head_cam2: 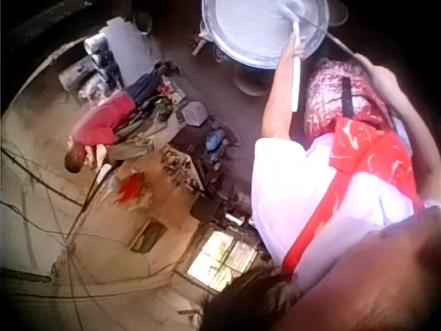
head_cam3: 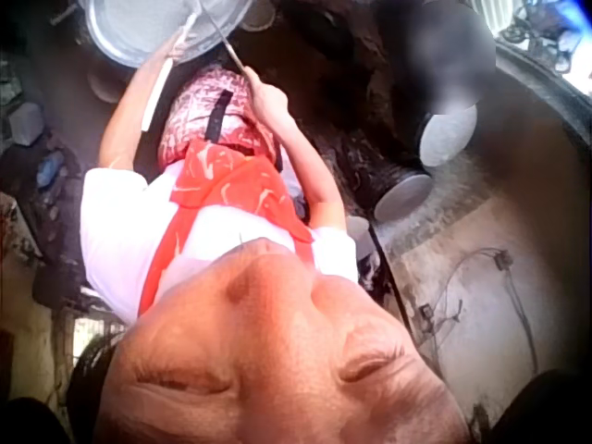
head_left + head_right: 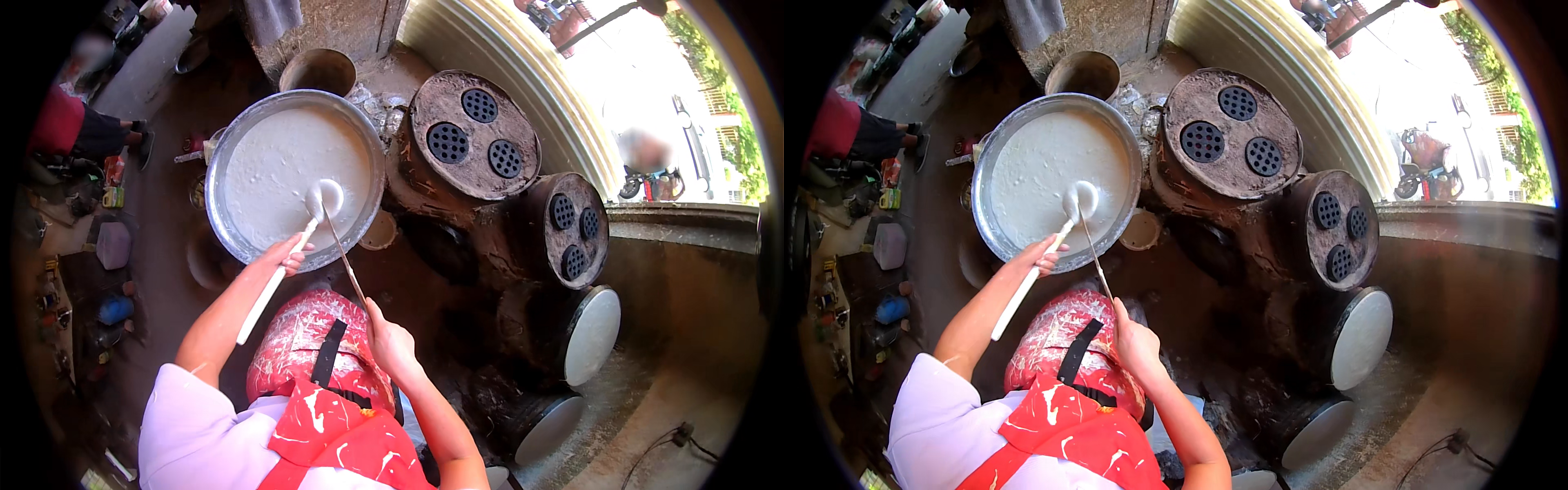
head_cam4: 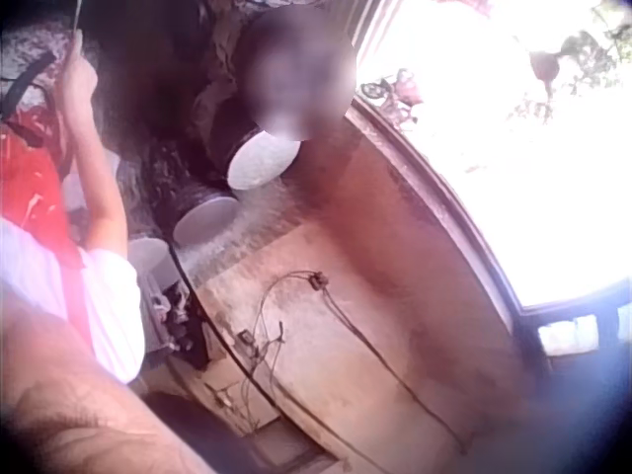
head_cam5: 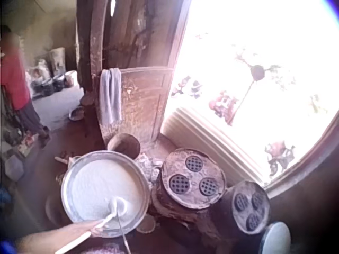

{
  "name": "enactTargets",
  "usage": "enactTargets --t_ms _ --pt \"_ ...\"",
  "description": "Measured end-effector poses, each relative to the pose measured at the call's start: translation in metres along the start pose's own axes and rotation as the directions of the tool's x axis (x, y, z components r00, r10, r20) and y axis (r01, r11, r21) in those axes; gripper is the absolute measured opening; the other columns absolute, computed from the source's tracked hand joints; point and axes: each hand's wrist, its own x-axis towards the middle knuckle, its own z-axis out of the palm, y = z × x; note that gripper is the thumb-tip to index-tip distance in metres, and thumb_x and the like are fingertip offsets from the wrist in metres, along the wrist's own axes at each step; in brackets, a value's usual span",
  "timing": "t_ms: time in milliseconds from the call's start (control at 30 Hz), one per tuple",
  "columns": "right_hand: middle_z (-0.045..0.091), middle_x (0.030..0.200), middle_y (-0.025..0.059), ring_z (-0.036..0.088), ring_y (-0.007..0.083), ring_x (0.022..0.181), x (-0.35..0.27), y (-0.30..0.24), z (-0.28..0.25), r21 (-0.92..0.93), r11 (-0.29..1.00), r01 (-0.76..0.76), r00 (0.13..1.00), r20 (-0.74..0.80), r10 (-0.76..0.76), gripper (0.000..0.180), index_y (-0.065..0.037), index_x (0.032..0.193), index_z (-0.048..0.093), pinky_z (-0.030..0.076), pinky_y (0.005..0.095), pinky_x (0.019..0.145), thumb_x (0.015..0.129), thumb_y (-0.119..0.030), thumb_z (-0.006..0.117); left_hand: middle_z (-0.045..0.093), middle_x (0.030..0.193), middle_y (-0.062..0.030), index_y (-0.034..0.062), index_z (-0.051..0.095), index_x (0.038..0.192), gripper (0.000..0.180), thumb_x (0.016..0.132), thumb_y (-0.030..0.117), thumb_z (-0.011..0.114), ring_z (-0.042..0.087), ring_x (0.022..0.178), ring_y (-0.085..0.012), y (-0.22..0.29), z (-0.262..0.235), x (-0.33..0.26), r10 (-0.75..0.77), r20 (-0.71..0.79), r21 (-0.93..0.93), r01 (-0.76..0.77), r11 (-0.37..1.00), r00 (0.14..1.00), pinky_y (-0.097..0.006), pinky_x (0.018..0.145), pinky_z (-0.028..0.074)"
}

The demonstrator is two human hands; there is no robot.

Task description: The person spreads white liquid batter onto circular steaming plates using a wooden paddle and a ladle, removes the steamed sheets once cooked, and mixes pieces of cooked batter in a bowl with cabbage using chopsticks.

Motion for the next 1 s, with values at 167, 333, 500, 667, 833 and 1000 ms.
enactTargets --t_ms 167,333,500,667,833,1000 --pt "0.061 0.083 0.0178 0.061 0.0306 0.063 -0.053 -0.002 -0.029 0.134 0.950 0.283 0.928 -0.287 -0.236 0.045 -0.013 0.130 0.039 0.047 0.0392 0.054 0.086 -0.013 0.050 0.031 0.052 0.0067 -0.0010 0.045 0.114 0.045 0.094 0.039 0.037 0.026 0.033 0.0001 0.034 0.070 -0.148 0.316 -0.017 0.206 -0.306 0.929 0.949 -0.015 0.029 0.022" --pt "0.054 0.079 0.0083 0.056 0.0239 0.061 -0.082 -0.014 -0.056 0.144 0.797 0.586 0.699 -0.588 -0.408 0.049 -0.006 0.124 0.047 0.044 0.0338 0.051 0.076 0.000 0.056 0.031 0.049 0.0070 -0.0021 0.044 0.118 0.047 0.096 0.038 0.034 0.026 0.030 0.0009 0.042 0.149 -0.253 0.681 0.058 0.353 -0.653 0.670 0.730 -0.014 0.027 0.023" --pt "0.057 0.088 0.0130 0.058 0.0269 0.067 -0.103 -0.007 -0.046 0.252 0.703 0.665 0.628 -0.699 -0.343 0.048 -0.006 0.123 0.047 0.047 0.0334 0.057 0.077 0.001 0.054 0.038 0.052 0.0033 0.0032 0.050 0.113 0.042 0.094 0.039 0.040 0.030 0.033 -0.0026 0.035 0.119 -0.208 0.636 -0.005 0.447 -0.567 0.692 0.772 -0.018 0.031 0.028" --pt "0.057 0.093 0.0175 0.060 0.0308 0.077 -0.113 0.006 -0.037 0.439 0.700 0.564 0.763 -0.601 -0.238 0.045 -0.006 0.125 0.044 0.047 0.0350 0.063 0.081 0.000 0.053 0.044 0.057 -0.0011 0.0038 0.052 0.107 0.037 0.091 0.037 0.045 0.034 0.037 -0.0048 0.027 0.066 -0.079 0.483 -0.389 0.443 -0.301 0.845 0.785 -0.021 0.034 0.031" --pt "0.058 0.100 0.0180 0.061 0.0292 0.085 -0.122 0.027 -0.036 0.523 0.715 0.465 0.824 -0.551 -0.133 0.043 -0.003 0.124 0.045 0.048 0.0326 0.071 0.082 0.000 0.052 0.042 0.055 0.0011 0.0060 0.052 0.108 0.038 0.090 0.039 0.049 0.033 0.036 -0.0038 0.018 0.087 -0.127 0.590 -0.208 0.394 -0.485 0.781 0.780 -0.019 0.033 0.028" --pt "0.060 0.091 0.0144 0.061 0.0201 0.079 -0.120 0.018 -0.034 0.626 0.664 0.409 0.870 -0.487 -0.076 0.042 -0.003 0.125 0.044 0.047 0.0285 0.070 0.084 -0.001 0.051 0.041 0.055 0.0001 0.0049 0.049 0.106 0.040 0.089 0.040 0.050 0.033 0.036 -0.0066 -0.003 0.038 -0.103 0.541 -0.378 0.373 -0.412 0.832 0.751 -0.022 0.035 0.030"
